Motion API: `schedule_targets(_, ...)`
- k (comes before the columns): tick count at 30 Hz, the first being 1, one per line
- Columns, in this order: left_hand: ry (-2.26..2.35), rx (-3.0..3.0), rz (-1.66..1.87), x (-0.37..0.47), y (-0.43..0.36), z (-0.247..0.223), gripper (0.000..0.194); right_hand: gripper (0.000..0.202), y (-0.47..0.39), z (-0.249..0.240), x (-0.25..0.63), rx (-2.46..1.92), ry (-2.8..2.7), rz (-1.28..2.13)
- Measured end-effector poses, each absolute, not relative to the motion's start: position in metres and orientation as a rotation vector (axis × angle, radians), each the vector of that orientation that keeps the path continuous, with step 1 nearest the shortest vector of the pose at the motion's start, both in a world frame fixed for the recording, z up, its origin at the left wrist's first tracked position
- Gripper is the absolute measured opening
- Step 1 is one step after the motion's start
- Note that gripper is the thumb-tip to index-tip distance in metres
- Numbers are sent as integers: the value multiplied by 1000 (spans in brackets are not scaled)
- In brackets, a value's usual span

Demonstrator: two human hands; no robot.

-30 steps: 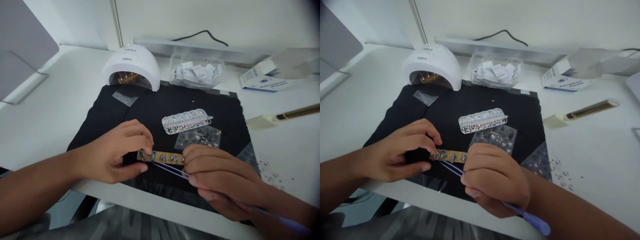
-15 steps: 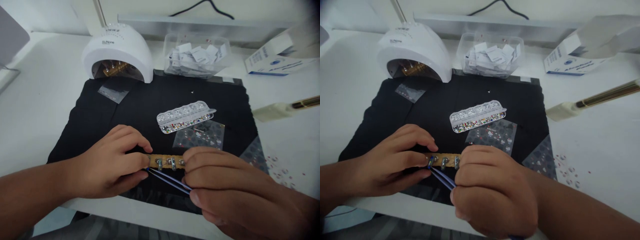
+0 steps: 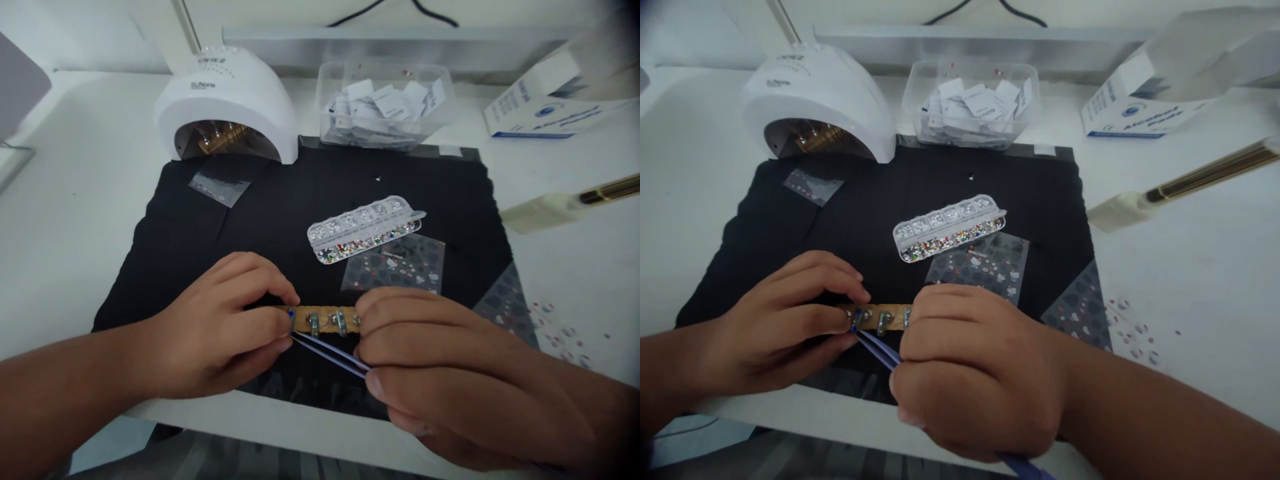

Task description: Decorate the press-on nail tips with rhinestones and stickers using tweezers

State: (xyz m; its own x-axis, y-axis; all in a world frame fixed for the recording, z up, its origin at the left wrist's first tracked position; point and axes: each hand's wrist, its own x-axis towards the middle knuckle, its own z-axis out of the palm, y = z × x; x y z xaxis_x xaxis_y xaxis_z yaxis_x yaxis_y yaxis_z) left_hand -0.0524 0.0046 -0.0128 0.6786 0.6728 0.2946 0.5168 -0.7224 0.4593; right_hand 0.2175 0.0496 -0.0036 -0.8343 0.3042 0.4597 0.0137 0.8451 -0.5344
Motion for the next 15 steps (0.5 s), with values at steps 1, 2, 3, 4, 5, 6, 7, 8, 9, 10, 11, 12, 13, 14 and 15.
schedule_targets(1, 936, 2554, 643, -52, 4, -13, 11, 9, 50, -3, 217, -232, -2478, 709)
schedule_targets(2, 934, 2555, 644, -52, 4, -13, 11, 9, 49, -3, 218, -234, -2484, 707)
schedule_targets(3, 931, 2557, 641, -52, 4, -13, 11, 9, 49, -3, 218, -239, -2484, 702)
schedule_targets(4, 932, 2558, 638, -52, 4, -13, 10, 10, 49, -3, 218, -249, -2480, 699)
schedule_targets(5, 936, 2559, 638, -52, 4, -13, 10, 10, 50, -2, 218, -247, -2479, 703)
schedule_targets(6, 940, 2560, 639, -52, 4, -13, 10, 11, 50, -2, 218, -242, -2482, 710)
schedule_targets(7, 943, 2563, 643, -52, 4, -13, 10, 11, 50, -1, 218, -236, -2485, 716)
schedule_targets(8, 944, 2567, 644, -52, 5, -13, 10, 11, 51, -1, 218, -235, -2488, 720)
schedule_targets(9, 940, 2573, 648, -52, 5, -13, 10, 11, 51, 0, 218, -232, -2496, 726)
schedule_targets(10, 937, 2579, 646, -52, 5, -13, 10, 11, 51, 0, 218, -234, -2501, 730)
schedule_targets(11, 931, 2583, 643, -53, 5, -13, 9, 11, 52, 0, 218, -237, -2502, 729)
schedule_targets(12, 928, 2584, 637, -53, 5, -13, 9, 11, 52, 0, 218, -241, -2498, 727)
schedule_targets(13, 927, 2583, 633, -53, 5, -13, 10, 12, 52, 0, 218, -231, -2499, 731)
schedule_targets(14, 927, 2579, 627, -53, 5, -13, 10, 12, 52, -1, 218, -223, -2498, 737)
schedule_targets(15, 925, 2574, 628, -53, 5, -13, 11, 12, 52, -1, 218, -215, -2498, 744)
